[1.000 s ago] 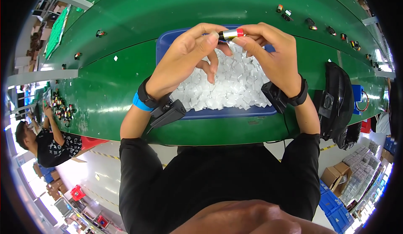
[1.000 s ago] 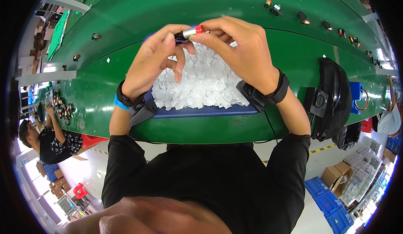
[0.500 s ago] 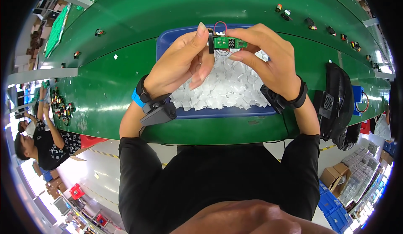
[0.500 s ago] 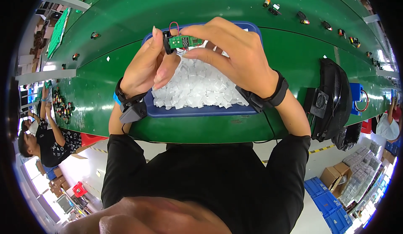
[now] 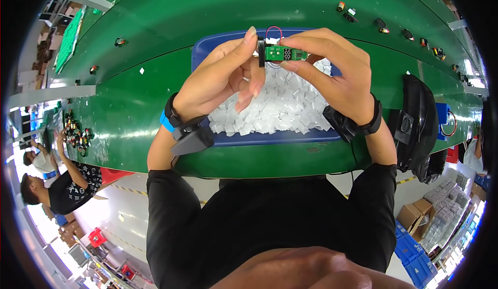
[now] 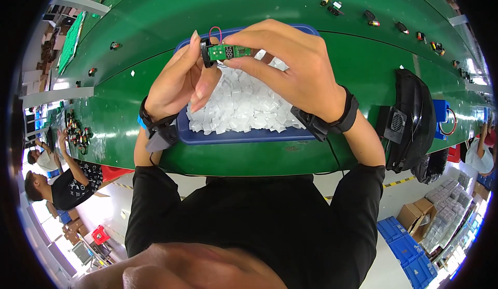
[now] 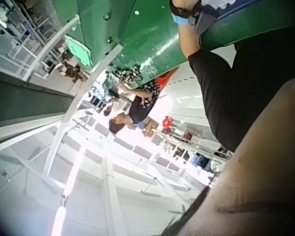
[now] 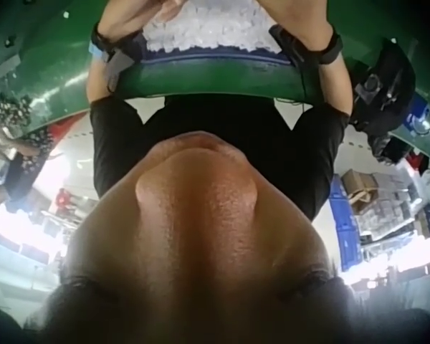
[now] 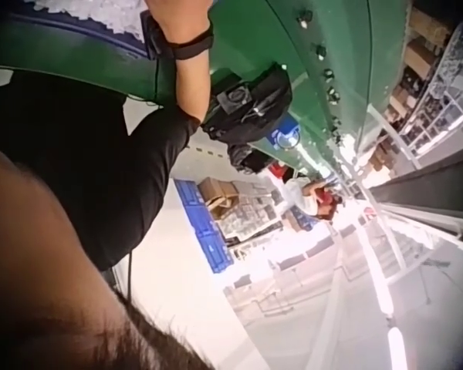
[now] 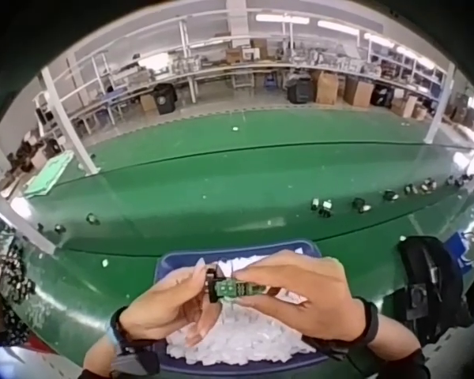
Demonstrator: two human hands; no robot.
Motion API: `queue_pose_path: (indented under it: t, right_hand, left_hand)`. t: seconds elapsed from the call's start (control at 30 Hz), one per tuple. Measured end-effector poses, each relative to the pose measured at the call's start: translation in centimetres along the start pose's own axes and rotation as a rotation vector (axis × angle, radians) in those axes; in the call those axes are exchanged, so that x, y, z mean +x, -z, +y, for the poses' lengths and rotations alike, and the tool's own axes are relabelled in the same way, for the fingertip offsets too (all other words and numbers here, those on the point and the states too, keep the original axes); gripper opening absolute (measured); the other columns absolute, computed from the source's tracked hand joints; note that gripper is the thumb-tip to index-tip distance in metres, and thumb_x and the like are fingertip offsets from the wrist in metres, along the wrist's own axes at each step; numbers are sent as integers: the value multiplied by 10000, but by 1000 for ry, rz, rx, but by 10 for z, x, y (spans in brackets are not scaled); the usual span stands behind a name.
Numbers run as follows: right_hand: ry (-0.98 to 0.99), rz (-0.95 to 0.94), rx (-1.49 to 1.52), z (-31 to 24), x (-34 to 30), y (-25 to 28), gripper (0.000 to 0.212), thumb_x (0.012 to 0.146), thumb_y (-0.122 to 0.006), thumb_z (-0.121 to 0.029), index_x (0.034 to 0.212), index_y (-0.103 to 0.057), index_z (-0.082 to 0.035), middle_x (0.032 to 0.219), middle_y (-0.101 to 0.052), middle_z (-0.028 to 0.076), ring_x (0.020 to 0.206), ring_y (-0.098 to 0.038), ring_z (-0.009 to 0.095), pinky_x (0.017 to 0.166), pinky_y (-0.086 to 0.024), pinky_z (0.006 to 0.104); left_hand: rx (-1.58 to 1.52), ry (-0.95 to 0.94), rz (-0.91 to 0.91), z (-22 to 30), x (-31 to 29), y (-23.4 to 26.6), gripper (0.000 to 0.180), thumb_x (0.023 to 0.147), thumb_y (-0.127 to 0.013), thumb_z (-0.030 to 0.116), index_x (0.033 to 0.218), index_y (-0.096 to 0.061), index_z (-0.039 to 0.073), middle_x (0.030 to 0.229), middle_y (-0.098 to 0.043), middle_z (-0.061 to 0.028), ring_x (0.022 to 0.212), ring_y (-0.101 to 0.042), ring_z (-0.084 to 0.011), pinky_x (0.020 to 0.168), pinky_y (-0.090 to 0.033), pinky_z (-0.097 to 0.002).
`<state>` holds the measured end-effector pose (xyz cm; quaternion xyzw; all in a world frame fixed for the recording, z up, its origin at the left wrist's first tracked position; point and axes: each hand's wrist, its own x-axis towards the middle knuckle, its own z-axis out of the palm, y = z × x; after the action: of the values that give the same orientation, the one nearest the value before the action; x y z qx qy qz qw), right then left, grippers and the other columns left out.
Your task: The person assembles electronic components by hand, picking up a circuit board and a battery, fitting them together, and wrapping a white adhesive strip around the assembly. They place each completed unit onto the green workbench and repeat the process.
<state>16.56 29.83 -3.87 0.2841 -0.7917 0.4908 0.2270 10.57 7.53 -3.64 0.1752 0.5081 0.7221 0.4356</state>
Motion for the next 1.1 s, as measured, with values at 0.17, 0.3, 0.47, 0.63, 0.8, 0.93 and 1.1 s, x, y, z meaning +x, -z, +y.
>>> queue_pose_path:
  t: [0.17,0.3,0.47,0.63,0.8,0.93,1.1]
  right_hand:
    - [-74,-7,24,-3,-3,-1,324,818,-755,51,1135,-701,16,1042,-707,138,814,-686,173,615,-557,236]
    - [-12,20,-10,-4,-2,-4,332,814,-754,51,1141,-703,14,1025,-703,135,774,-683,172,604,-554,238]
    - [145,-8,-176,4,-2,-1,332,797,-767,34,1124,-714,10,1010,-699,131,704,-674,163,569,-540,241]
    - [143,-40,-204,6,-5,-2,343,771,-787,2,1108,-723,8,979,-692,115,635,-647,150,522,-515,247]
    - [198,-49,-216,8,-4,-2,357,762,-795,-26,1110,-722,5,949,-689,100,615,-635,149,494,-499,245]
    - [216,-94,-245,8,-1,2,364,755,-800,-35,1108,-721,5,937,-690,100,616,-641,155,485,-501,246]
    - [242,-110,-232,9,-2,1,363,751,-801,-16,1104,-717,11,949,-693,108,625,-665,163,489,-529,245]
  left_hand:
    - [-70,30,-61,2,-1,1,538,1075,-329,501,1103,-540,7,711,-665,-97,441,-553,-133,399,-472,-258]
    - [-38,35,-66,6,-2,-2,546,1074,-333,502,1141,-550,6,801,-693,-117,468,-560,-125,407,-476,-255]
    - [51,24,-19,6,-2,-5,539,1069,-356,503,1152,-561,12,905,-706,-140,479,-543,-113,414,-467,-242]
    - [85,44,-46,4,-2,3,528,1067,-373,497,1142,-562,11,915,-708,-138,452,-502,-97,417,-457,-230]
    - [95,60,-76,7,-3,6,500,1072,-380,474,1136,-560,12,910,-709,-142,428,-469,-72,396,-435,-216]
    - [53,106,-95,7,-4,9,466,1076,-396,446,1116,-559,11,907,-708,-155,406,-440,-48,370,-407,-200]
    - [83,112,-109,10,-5,8,434,1074,-423,421,1099,-555,8,915,-713,-186,387,-418,-36,355,-391,-188]
